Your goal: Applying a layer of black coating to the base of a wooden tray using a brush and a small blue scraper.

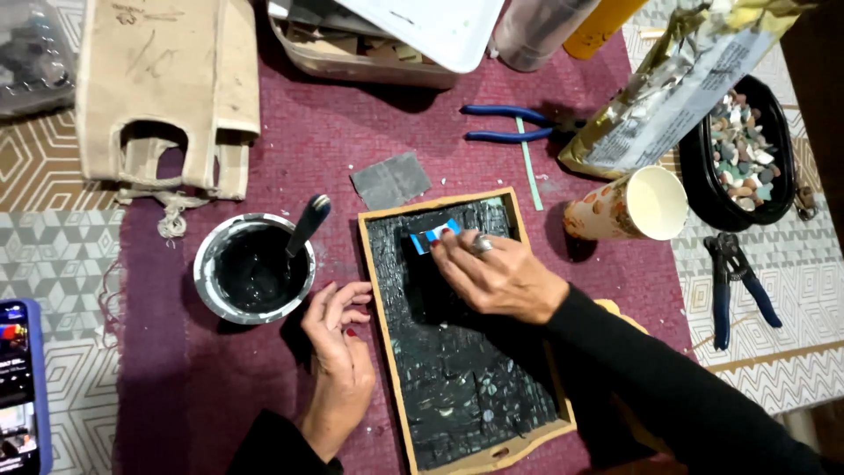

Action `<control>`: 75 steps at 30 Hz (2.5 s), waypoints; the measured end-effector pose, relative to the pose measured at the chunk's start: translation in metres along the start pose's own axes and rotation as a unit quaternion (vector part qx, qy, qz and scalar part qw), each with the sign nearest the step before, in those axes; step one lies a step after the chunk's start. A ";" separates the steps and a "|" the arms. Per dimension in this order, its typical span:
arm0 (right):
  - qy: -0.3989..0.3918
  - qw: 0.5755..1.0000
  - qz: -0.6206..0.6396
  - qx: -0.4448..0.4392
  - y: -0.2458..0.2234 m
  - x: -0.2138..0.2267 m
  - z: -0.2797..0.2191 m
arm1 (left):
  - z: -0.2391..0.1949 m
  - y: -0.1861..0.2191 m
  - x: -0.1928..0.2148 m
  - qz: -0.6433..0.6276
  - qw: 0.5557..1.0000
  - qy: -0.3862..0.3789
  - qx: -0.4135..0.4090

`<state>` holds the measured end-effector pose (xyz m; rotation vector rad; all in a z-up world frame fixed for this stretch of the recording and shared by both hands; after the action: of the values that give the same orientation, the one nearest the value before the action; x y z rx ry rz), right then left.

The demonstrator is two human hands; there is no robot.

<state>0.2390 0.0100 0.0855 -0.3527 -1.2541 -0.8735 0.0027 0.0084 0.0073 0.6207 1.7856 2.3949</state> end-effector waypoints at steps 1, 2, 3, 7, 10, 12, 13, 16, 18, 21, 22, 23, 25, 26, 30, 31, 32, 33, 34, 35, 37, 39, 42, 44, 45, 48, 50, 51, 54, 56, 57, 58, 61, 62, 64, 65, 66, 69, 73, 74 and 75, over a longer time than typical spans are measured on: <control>0.001 1.000 -0.003 0.002 0.001 -0.005 0.003 | 0.003 -0.001 0.000 0.000 1.000 0.002 -0.003; -0.018 1.000 -0.002 0.007 0.000 -0.011 0.005 | 0.002 -0.001 0.000 0.010 1.000 -0.001 -0.006; -0.037 0.999 0.000 0.012 -0.002 -0.017 0.006 | 0.000 -0.002 0.000 0.019 1.000 -0.004 -0.010; -0.050 0.999 0.018 -0.006 -0.007 -0.024 0.008 | -0.001 -0.003 -0.001 0.011 1.000 0.009 -0.012; -0.071 0.996 0.056 -0.018 -0.010 -0.020 0.001 | -0.002 -0.003 0.000 0.021 1.000 0.003 -0.017; -0.066 0.996 0.060 0.004 -0.015 -0.016 -0.006 | -0.002 -0.004 -0.001 0.001 1.000 0.007 -0.007; -0.067 0.996 0.058 0.002 -0.018 -0.011 -0.012 | -0.002 -0.004 -0.002 -0.001 1.000 0.005 -0.009; -0.058 0.997 0.058 -0.009 -0.023 -0.001 -0.026 | -0.001 -0.004 -0.001 0.000 1.000 0.003 -0.008; -0.011 1.000 0.014 0.003 -0.022 0.009 -0.035 | 0.000 -0.002 0.000 0.000 1.000 0.002 -0.006; 0.015 0.999 -0.021 -0.040 -0.009 -0.013 -0.064 | -0.002 -0.008 -0.002 0.011 1.000 -0.004 -0.001; 0.013 0.999 -0.021 -0.042 -0.004 -0.011 -0.062 | -0.003 -0.009 -0.003 0.009 1.000 -0.007 0.000; 0.003 0.998 -0.036 -0.053 0.000 -0.009 -0.060 | -0.004 -0.011 -0.003 0.005 1.000 -0.003 -0.003; -0.005 0.996 -0.057 -0.064 0.010 -0.011 -0.058 | -0.002 -0.011 -0.004 -0.001 1.000 0.001 -0.011; -0.004 0.996 -0.059 -0.065 0.014 -0.015 -0.057 | -0.002 -0.010 -0.004 -0.002 1.000 0.002 -0.010; -0.014 0.996 -0.033 -0.078 0.017 -0.019 -0.057 | -0.004 -0.010 -0.003 0.001 1.000 0.006 -0.002; -0.014 0.996 -0.032 -0.078 0.016 -0.019 -0.057 | -0.003 -0.012 -0.004 0.001 1.000 0.005 -0.001; -0.037 0.995 -0.012 -0.089 0.015 -0.020 -0.057 | -0.004 -0.014 -0.004 -0.003 1.000 0.012 -0.004; -0.060 0.993 0.008 -0.100 0.014 -0.020 -0.058 | -0.004 -0.015 -0.005 -0.007 1.000 0.018 -0.006; -0.061 0.993 0.008 -0.101 0.015 -0.022 -0.062 | -0.003 -0.015 -0.005 -0.008 1.000 0.017 -0.006; -0.057 0.992 0.019 -0.113 0.016 -0.024 -0.065 | -0.002 -0.014 -0.005 -0.002 1.000 0.020 -0.014; -0.055 0.990 0.031 -0.127 0.012 -0.023 -0.073 | -0.004 -0.013 -0.004 0.002 1.000 0.020 -0.021; -0.081 0.987 0.063 -0.121 0.010 -0.021 -0.078 | -0.003 -0.012 -0.003 0.004 1.000 0.007 -0.012; -0.052 0.992 0.059 -0.104 0.005 -0.008 -0.077 | -0.003 -0.013 -0.004 -0.002 1.000 0.015 -0.013; -0.012 0.993 0.033 -0.113 0.011 -0.007 -0.076 | -0.002 -0.012 -0.004 -0.004 1.000 0.016 -0.011; 0.027 0.992 0.009 -0.123 0.015 -0.006 -0.076 | -0.003 -0.011 -0.004 -0.006 1.000 0.016 -0.007; 0.039 0.988 0.049 -0.140 0.019 0.008 -0.055 | -0.002 -0.008 -0.002 -0.007 1.000 0.008 -0.004; 0.060 0.990 0.059 -0.116 0.021 -0.001 -0.046 | 0.000 -0.008 -0.002 0.001 1.000 0.003 -0.011; 0.080 0.990 0.073 -0.090 0.021 -0.006 -0.041 | -0.001 -0.008 -0.001 0.010 1.000 0.000 -0.014; 0.065 0.995 0.068 -0.045 0.016 0.001 -0.015 | -0.002 -0.007 -0.001 0.010 1.000 -0.002 -0.013; 0.032 0.995 0.082 -0.036 0.015 -0.001 -0.019 | -0.002 -0.007 -0.001 0.007 1.000 -0.001 -0.011; -0.001 0.995 0.095 -0.026 0.015 -0.002 -0.021 | -0.001 -0.007 -0.001 0.003 1.000 0.001 -0.009; 0.000 0.995 0.094 -0.025 0.015 -0.003 -0.024 | -0.001 -0.008 -0.001 0.004 1.000 0.003 -0.010; -0.045 0.998 0.029 0.022 0.012 -0.004 -0.036 | -0.002 -0.009 -0.002 -0.002 1.000 0.005 -0.013; -0.057 0.998 0.026 0.029 0.010 -0.004 -0.038 | -0.002 -0.009 -0.001 -0.002 1.000 0.001 -0.012; -0.070 0.997 0.023 0.035 0.005 -0.003 -0.045 | -0.002 -0.008 0.000 -0.002 1.000 -0.003 -0.010; -0.071 0.996 0.038 0.039 0.002 -0.002 -0.049 | -0.002 -0.008 0.000 0.003 1.000 -0.002 -0.011; -0.074 0.995 0.052 0.040 -0.001 0.001 -0.054 | -0.001 -0.008 -0.001 0.006 1.000 -0.002 -0.014; -0.068 0.996 0.060 0.007 -0.014 0.015 -0.062 | -0.003 -0.012 -0.003 0.003 1.000 0.007 -0.019; -0.019 0.999 0.032 -0.028 -0.010 0.013 -0.058 | -0.003 -0.014 -0.003 0.003 1.000 0.008 -0.023; 0.004 1.000 0.001 -0.028 -0.006 0.004 -0.060 | -0.003 -0.014 -0.003 0.002 1.000 0.006 -0.020; 0.027 0.999 -0.030 -0.028 -0.002 -0.005 -0.063 | -0.003 -0.014 -0.003 0.002 1.000 0.004 -0.017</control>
<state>0.2795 -0.0311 0.0606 -0.3345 -1.1963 -0.9657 0.0015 0.0089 -0.0068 0.6125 1.7437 2.4288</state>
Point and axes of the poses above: each hand's wrist, its own z-axis towards the middle knuckle, its own x-axis out of the back of the hand, y = z × x, the point moved 1 cm from there along z, towards the middle knuckle, and after that the axes turned 10 degrees about z, right-handed, at the moved point
